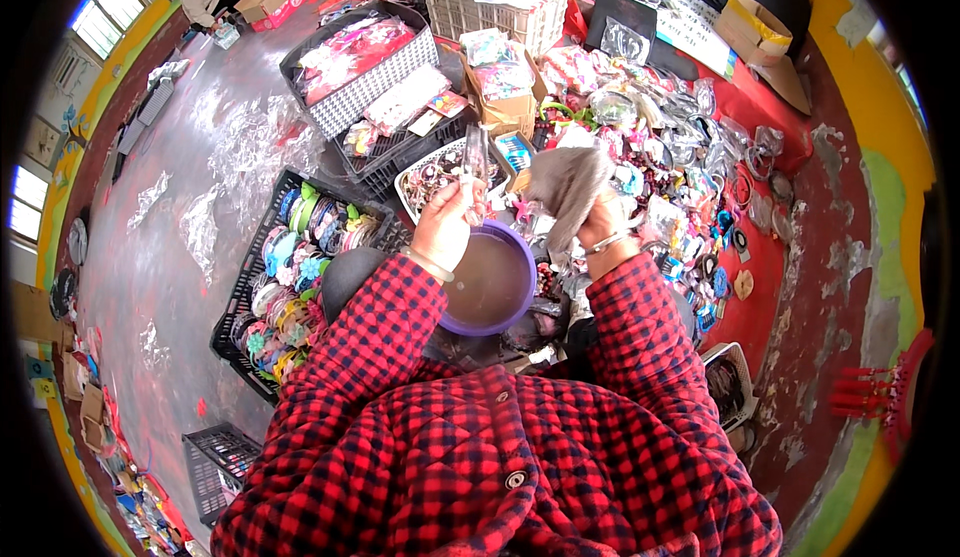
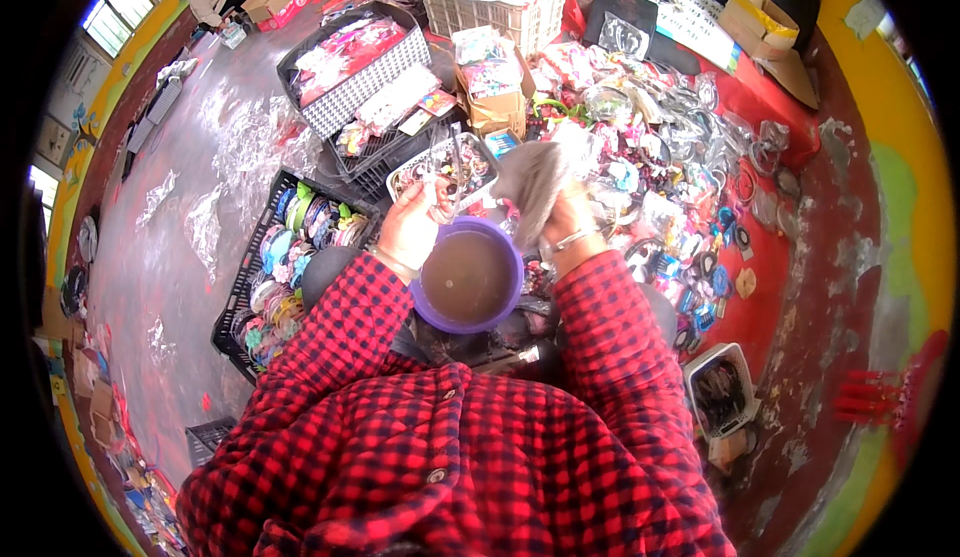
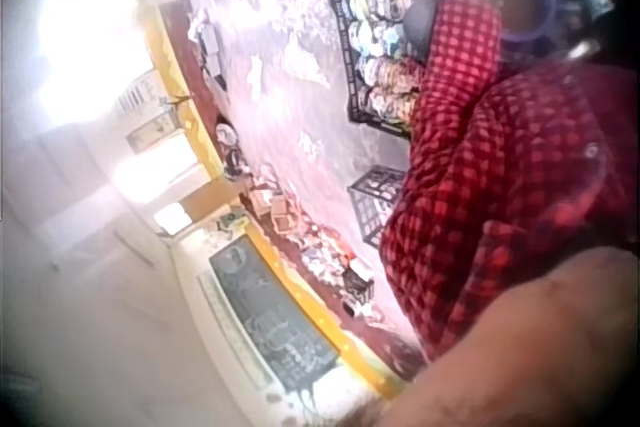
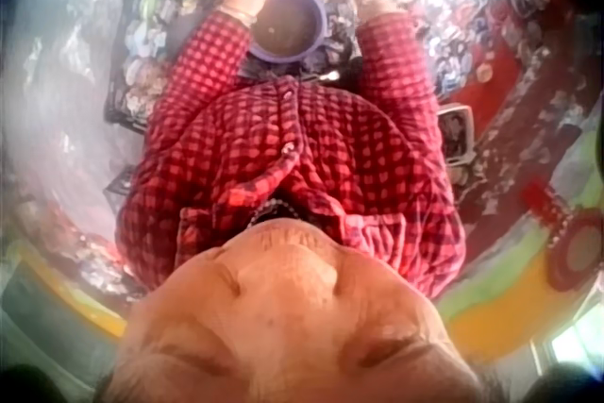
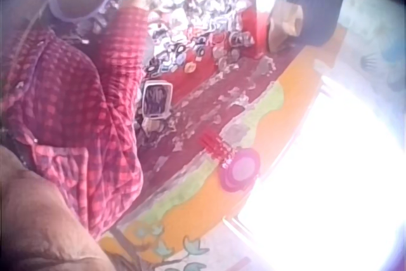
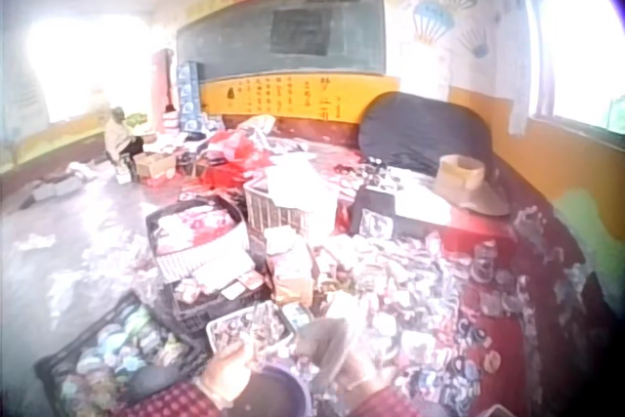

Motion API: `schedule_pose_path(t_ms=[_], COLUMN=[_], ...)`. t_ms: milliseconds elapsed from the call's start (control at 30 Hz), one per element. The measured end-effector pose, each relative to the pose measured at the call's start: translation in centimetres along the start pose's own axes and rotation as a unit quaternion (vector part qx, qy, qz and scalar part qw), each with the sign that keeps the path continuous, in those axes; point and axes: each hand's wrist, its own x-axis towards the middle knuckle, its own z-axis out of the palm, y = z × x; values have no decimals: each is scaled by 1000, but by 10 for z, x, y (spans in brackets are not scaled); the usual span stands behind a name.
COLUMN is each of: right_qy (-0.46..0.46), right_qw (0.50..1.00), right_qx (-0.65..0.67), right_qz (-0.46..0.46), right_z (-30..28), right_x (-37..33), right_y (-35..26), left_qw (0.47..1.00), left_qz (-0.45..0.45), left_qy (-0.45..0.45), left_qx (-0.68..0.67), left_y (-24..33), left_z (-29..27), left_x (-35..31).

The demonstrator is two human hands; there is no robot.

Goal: The person sits on the floor and cleans small accessories, such as hair ties and clips, by dipping them into a purple bowl of water and wiping them with a cloth. The person then places the cleaned items into a black crate filled with similar accessories.

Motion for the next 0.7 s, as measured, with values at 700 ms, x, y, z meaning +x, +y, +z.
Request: schedule_pose_path(t_ms=[700], right_qy=[64], right_qw=[953], right_qx=[-287], right_qz=[71], right_z=[-2], right_x=[-2], right_y=[55], left_qw=[803], left_qz=[245], left_qy=[75], left_qx=[538], left_y=[-6], left_z=[2], left_x=[3])
